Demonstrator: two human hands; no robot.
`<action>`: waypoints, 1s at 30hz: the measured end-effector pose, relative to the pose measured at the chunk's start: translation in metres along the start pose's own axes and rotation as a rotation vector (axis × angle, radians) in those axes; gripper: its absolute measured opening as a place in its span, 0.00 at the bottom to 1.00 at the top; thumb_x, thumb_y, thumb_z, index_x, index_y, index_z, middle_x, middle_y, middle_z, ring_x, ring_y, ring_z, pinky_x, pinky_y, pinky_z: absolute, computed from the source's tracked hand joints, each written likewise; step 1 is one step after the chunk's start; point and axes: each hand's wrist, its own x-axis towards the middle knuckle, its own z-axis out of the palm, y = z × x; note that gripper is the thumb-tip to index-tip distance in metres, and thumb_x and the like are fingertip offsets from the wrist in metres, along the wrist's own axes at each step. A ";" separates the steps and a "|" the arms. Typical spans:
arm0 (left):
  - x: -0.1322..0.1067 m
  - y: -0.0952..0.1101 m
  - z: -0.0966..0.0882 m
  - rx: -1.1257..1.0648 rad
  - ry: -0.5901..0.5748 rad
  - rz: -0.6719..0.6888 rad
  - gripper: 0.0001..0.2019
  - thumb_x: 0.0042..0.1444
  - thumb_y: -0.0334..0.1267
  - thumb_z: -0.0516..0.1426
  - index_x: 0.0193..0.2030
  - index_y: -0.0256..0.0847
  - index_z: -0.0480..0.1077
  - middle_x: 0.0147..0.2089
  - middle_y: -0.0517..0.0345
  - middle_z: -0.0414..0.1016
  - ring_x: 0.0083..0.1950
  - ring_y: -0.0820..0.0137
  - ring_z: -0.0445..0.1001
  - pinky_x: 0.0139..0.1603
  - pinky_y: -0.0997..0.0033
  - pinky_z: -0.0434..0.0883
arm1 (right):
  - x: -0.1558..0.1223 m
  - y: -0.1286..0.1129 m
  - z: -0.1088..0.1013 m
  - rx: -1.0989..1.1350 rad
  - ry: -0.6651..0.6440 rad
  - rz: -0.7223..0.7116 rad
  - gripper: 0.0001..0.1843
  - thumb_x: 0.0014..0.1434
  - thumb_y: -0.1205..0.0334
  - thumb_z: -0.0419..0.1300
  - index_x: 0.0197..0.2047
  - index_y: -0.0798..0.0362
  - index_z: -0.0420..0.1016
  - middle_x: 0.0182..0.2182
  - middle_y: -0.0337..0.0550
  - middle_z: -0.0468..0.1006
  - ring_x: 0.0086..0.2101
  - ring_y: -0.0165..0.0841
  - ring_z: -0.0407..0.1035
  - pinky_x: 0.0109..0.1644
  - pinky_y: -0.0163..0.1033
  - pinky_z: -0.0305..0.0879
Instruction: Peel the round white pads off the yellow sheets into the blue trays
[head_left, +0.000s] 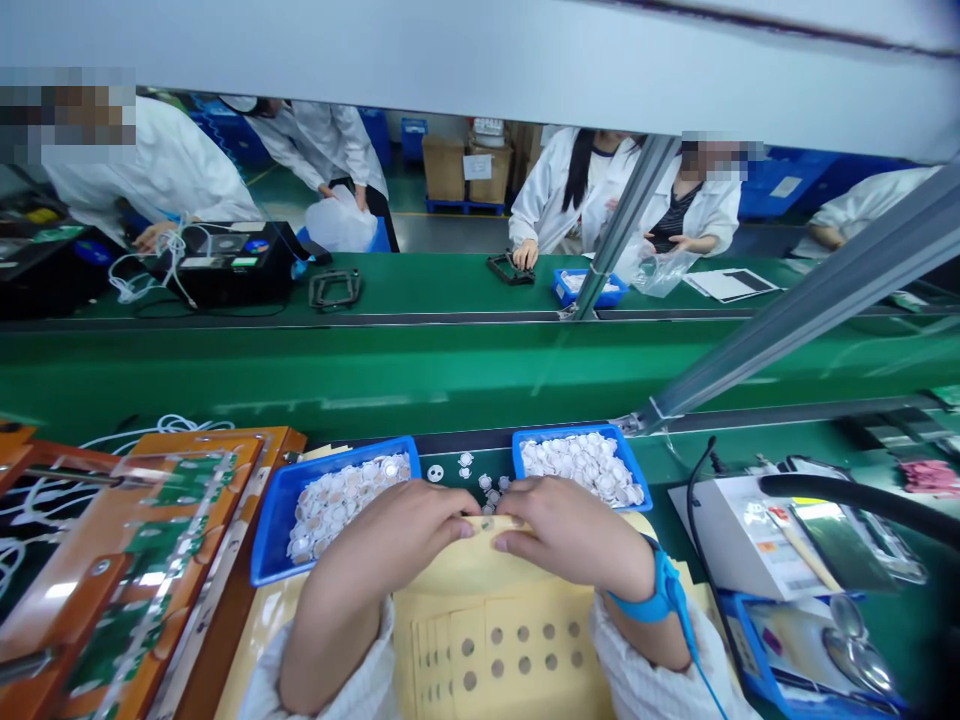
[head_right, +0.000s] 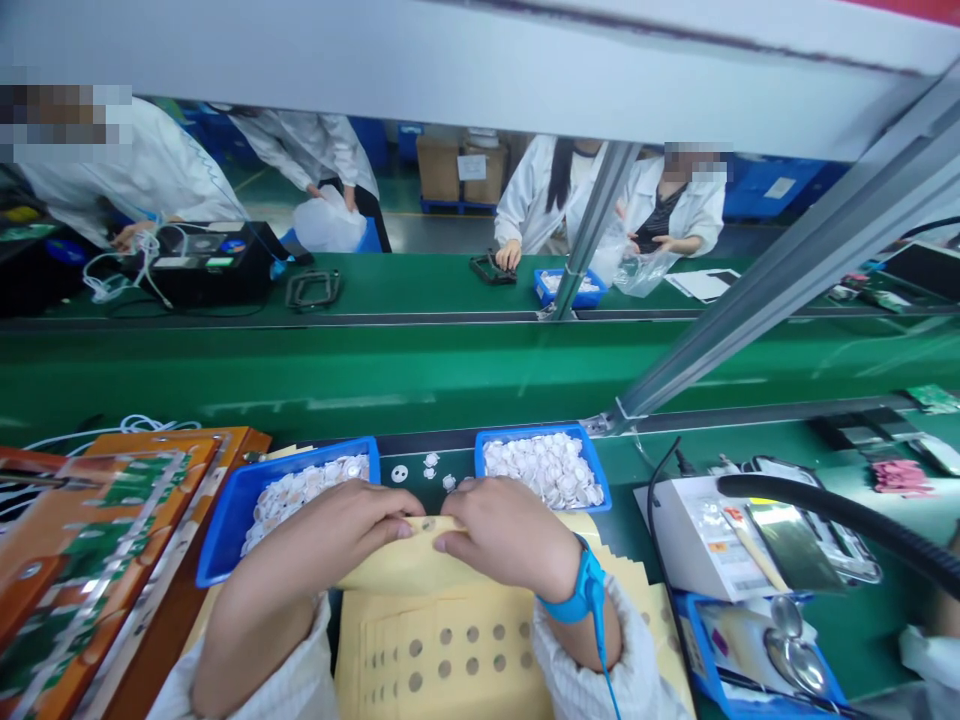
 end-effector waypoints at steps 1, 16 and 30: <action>0.000 0.000 0.000 -0.010 0.006 0.005 0.11 0.70 0.37 0.56 0.49 0.50 0.81 0.44 0.61 0.85 0.46 0.60 0.80 0.43 0.65 0.64 | 0.000 0.000 0.000 -0.003 0.004 -0.006 0.10 0.72 0.56 0.65 0.42 0.54 0.82 0.40 0.45 0.84 0.41 0.42 0.78 0.37 0.41 0.55; 0.005 -0.002 0.001 0.010 -0.019 -0.031 0.09 0.66 0.40 0.60 0.47 0.51 0.82 0.41 0.61 0.86 0.43 0.59 0.81 0.39 0.66 0.60 | -0.002 0.003 0.003 0.033 0.016 0.033 0.15 0.72 0.51 0.64 0.56 0.49 0.81 0.40 0.45 0.88 0.40 0.45 0.81 0.37 0.41 0.55; 0.007 -0.001 0.000 -0.016 -0.044 0.006 0.12 0.69 0.39 0.54 0.45 0.49 0.80 0.41 0.61 0.84 0.42 0.62 0.79 0.39 0.66 0.59 | -0.002 0.005 0.004 0.020 0.023 -0.013 0.17 0.71 0.49 0.65 0.53 0.53 0.83 0.45 0.47 0.86 0.43 0.45 0.80 0.39 0.43 0.61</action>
